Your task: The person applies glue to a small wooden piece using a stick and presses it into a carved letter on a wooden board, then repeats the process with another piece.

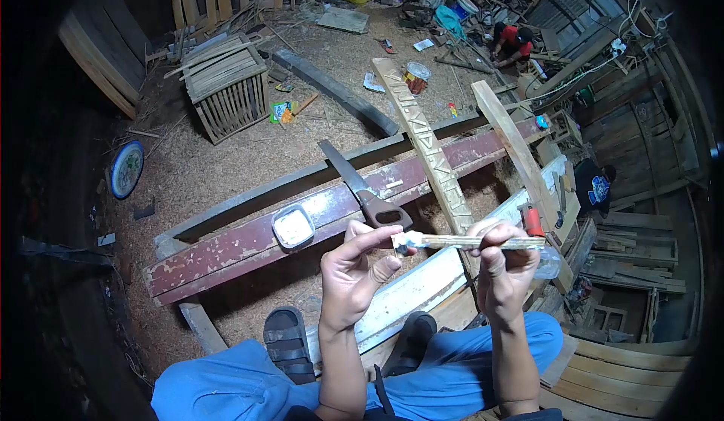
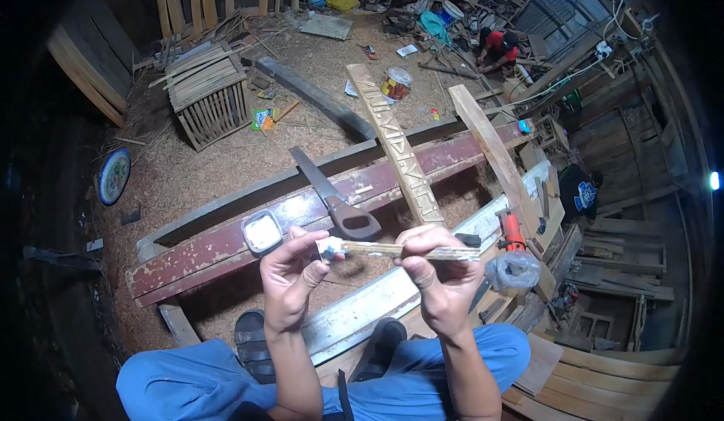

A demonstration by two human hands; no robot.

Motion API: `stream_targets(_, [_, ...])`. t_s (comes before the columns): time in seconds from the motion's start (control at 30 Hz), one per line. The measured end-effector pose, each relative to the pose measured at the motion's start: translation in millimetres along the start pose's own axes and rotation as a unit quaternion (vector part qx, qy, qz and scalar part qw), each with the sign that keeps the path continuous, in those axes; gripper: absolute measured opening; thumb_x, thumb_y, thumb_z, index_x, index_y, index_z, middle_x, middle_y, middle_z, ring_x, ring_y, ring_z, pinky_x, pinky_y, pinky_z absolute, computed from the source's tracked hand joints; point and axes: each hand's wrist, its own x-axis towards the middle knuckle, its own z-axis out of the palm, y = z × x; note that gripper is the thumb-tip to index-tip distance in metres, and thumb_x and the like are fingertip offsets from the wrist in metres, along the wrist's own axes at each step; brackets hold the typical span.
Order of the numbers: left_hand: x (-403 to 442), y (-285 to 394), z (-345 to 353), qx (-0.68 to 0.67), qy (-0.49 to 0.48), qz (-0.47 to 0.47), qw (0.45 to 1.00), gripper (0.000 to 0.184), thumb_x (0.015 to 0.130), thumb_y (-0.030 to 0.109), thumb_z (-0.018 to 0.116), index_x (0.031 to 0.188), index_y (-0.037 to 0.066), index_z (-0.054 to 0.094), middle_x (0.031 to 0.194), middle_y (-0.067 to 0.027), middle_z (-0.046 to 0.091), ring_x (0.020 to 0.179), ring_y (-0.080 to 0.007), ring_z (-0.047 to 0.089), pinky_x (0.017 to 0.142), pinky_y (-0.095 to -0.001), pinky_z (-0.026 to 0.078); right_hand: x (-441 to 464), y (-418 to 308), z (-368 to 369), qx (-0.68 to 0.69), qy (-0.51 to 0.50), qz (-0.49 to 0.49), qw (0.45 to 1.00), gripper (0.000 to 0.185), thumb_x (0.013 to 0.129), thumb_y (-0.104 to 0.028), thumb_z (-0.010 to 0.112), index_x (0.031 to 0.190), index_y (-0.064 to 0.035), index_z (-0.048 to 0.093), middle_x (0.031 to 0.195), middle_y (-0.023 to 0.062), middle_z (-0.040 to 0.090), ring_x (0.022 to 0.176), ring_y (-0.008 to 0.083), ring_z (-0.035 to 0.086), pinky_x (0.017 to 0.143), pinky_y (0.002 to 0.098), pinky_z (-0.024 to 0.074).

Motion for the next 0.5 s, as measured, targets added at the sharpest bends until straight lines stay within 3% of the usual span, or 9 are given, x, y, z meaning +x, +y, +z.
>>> stream_targets(0.13, [-3.3,0.8,-1.8,0.04,0.006,-0.009,0.999,0.041,0.089,0.005,0.078,0.127,-0.006,0.067,0.105,-0.0095,0.067,0.098,-0.0207,0.068,0.092,-0.0335,0.053,-1.2,2.2,1.9,-0.036,-0.001,-0.021,0.999,0.015,0.092,-0.001,0.075,0.105,0.0034,0.069,0.101,0.0151,0.068,0.088,0.0178,0.066,0.08,0.0297,0.0552])
stream_targets(0.2, [-1.8,6.2,2.2,0.005,0.015,-0.032,0.999,0.041,0.089,0.005,0.079,0.128,-0.003,0.069,0.102,-0.0074,0.07,0.098,-0.0143,0.059,0.097,-0.03,0.043,0.1,1.3,3.1,-0.005,0.027,-0.018,0.999,0.015,0.091,0.001,0.075,0.104,0.0039,0.07,0.1,0.015,0.069,0.088,0.0183,0.066,0.08,0.0289,0.0544])
stream_targets(0.33, [-0.2,6.2,3.1,-0.018,0.018,-0.023,0.999,0.041,0.089,0.005,0.079,0.128,-0.004,0.069,0.102,-0.0071,0.07,0.098,-0.0143,0.058,0.095,-0.0296,0.044,-0.9,5.5,-0.4,-0.059,-0.029,-0.027,0.997,0.015,0.092,0.0,0.075,0.105,0.0038,0.069,0.103,0.0152,0.067,0.089,0.0175,0.065,0.08,0.0288,0.0533])
stream_targets(0.5, [-0.2,5.8,0.3,0.004,0.032,-0.027,0.999,0.041,0.09,0.006,0.079,0.128,-0.005,0.069,0.102,-0.0078,0.068,0.099,-0.0144,0.06,0.094,-0.0289,0.045,0.3,2.0,3.7,-0.011,0.012,-0.006,1.0,0.015,0.09,0.002,0.076,0.104,0.0031,0.07,0.101,0.0145,0.068,0.091,0.0191,0.065,0.08,0.0303,0.0531])
